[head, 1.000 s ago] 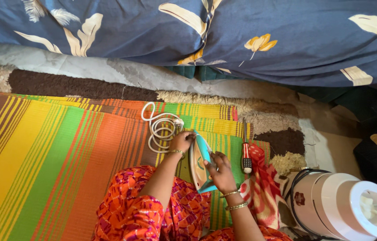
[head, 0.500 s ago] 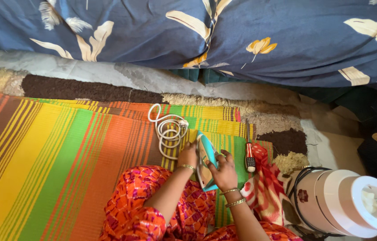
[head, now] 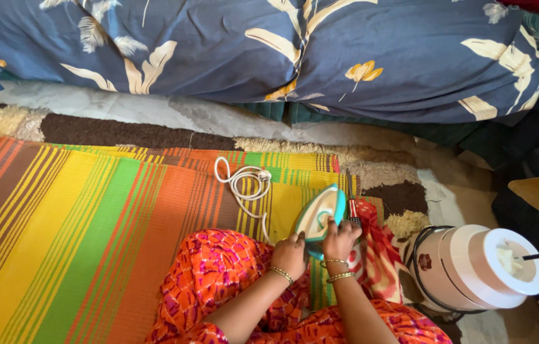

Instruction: The person sits on a mat and repairs a light blue electric iron. They use a red-handled screwdriver to unscrew and remove the iron's baseplate, then wipe the baseplate and the iron's body with a red cloth. Finally, they reattach the baseplate and tighten the screws.

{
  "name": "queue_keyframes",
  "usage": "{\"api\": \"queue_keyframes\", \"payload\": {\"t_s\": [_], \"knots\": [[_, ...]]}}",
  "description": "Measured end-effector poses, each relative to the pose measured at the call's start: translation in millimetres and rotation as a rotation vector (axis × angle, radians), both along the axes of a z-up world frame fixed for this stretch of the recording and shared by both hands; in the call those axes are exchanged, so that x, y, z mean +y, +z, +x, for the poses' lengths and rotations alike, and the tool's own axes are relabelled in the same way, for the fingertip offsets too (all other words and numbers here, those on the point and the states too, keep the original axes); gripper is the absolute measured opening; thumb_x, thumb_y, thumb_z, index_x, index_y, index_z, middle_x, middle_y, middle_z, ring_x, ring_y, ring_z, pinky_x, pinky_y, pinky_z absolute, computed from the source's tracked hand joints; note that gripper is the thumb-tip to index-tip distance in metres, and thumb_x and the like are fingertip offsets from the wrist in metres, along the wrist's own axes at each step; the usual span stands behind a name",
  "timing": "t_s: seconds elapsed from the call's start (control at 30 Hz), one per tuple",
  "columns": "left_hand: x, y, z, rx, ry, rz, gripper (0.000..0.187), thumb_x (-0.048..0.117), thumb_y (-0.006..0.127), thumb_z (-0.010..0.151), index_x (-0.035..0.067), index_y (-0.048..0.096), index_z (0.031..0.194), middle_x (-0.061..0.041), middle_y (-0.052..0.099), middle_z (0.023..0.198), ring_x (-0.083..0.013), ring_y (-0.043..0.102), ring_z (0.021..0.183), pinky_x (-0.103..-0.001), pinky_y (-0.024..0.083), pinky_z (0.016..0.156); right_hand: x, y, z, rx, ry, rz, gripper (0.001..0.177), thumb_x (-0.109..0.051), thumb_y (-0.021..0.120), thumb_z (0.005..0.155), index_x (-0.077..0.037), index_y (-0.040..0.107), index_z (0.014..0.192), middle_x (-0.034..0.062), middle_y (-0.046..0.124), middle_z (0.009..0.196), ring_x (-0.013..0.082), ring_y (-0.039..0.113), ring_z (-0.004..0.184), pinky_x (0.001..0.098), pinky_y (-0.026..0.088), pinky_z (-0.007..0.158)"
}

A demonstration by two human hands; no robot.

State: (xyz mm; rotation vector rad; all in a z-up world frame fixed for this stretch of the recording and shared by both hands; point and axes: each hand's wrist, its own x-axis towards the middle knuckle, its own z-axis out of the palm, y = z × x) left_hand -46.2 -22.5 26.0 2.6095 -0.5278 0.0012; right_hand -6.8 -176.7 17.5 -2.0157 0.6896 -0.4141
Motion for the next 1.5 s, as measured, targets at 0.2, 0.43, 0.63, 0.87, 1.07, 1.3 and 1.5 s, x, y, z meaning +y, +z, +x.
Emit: {"api": "queue_keyframes", "payload": {"t_s": [0.2,0.43,0.63,0.87,1.07,1.3,1.5], "knots": [[4.8,11.8,-14.0,0.022,-0.016,-0.034,0.063,0.025,0.066,0.093,-0.006,0.047,0.144,-0.022,0.061,0.118,-0.036,0.064,0.091,-0.046,0.049,0.084,5.4,1.8,-6.0,-0.053,-0.215,0.544,0.056,-0.038,0.066,0.091,0.006,0.051,0.123,0.0149,0.029,0.13,0.0332,0.051,0.108,0.0517,0.056,0.083],[4.1,-34.1,4.3,-0.088,0.103,-0.149,0.049,0.018,0.061,0.095,0.01,0.057,0.143,-0.013,0.068,0.118,-0.0319,0.068,0.099,-0.046,0.051,0.086,-0.8,-10.9,-21.5,-0.022,-0.228,0.992,0.046,-0.036,0.071,0.091,-0.005,0.063,0.125,0.0127,0.054,0.128,0.0237,0.054,0.102,0.0397,0.045,0.083],[10.7,-35.0,21.1,0.044,0.209,-0.193,0.047,0.029,0.067,0.092,0.01,0.062,0.135,-0.016,0.07,0.106,-0.0364,0.068,0.09,-0.05,0.051,0.081,5.2,-13.1,-29.3,0.124,0.153,0.507,0.048,-0.022,0.069,0.086,-0.008,0.057,0.13,0.0025,0.043,0.123,0.0291,0.054,0.108,0.0451,0.051,0.088],[11.2,-13.0,22.9,-0.004,0.201,-0.218,0.044,0.048,0.074,0.084,0.014,0.077,0.111,-0.013,0.072,0.084,-0.0311,0.07,0.073,-0.047,0.052,0.07,-38.7,5.2,-12.2,0.166,0.383,-0.147,0.047,-0.028,0.069,0.089,-0.004,0.065,0.13,0.0132,0.068,0.122,0.0299,0.06,0.12,0.0384,0.048,0.102],[10.9,-6.9,23.1,0.046,0.175,-0.168,0.039,0.051,0.073,0.089,0.013,0.078,0.093,-0.009,0.069,0.074,-0.0262,0.067,0.062,-0.044,0.051,0.063,-69.0,22.9,4.2,0.272,0.34,-0.239,0.043,-0.025,0.062,0.101,-0.01,0.061,0.14,0.0178,0.064,0.14,0.0325,0.057,0.135,0.0429,0.045,0.113],[10.6,-7.5,19.4,-0.137,0.132,-0.194,0.027,0.036,0.077,0.085,0.011,0.074,0.078,-0.009,0.07,0.072,-0.0283,0.066,0.061,-0.046,0.05,0.065,-48.0,70.1,26.6,0.304,0.773,-0.808,0.072,-0.01,0.069,0.082,-0.031,0.05,0.148,-0.0036,0.033,0.163,0.0296,0.02,0.151,0.0572,0.024,0.116],[10.3,-19.1,21.4,-0.16,0.085,-0.079,0.014,0.026,0.073,0.087,0.012,0.072,0.084,-0.007,0.071,0.078,-0.0281,0.067,0.067,-0.046,0.05,0.068,-50.5,69.7,23.8,0.161,0.782,-0.946,0.05,-0.011,0.07,0.083,-0.031,0.063,0.129,-0.0078,0.051,0.149,0.0242,0.029,0.151,0.0539,0.026,0.12]]}}
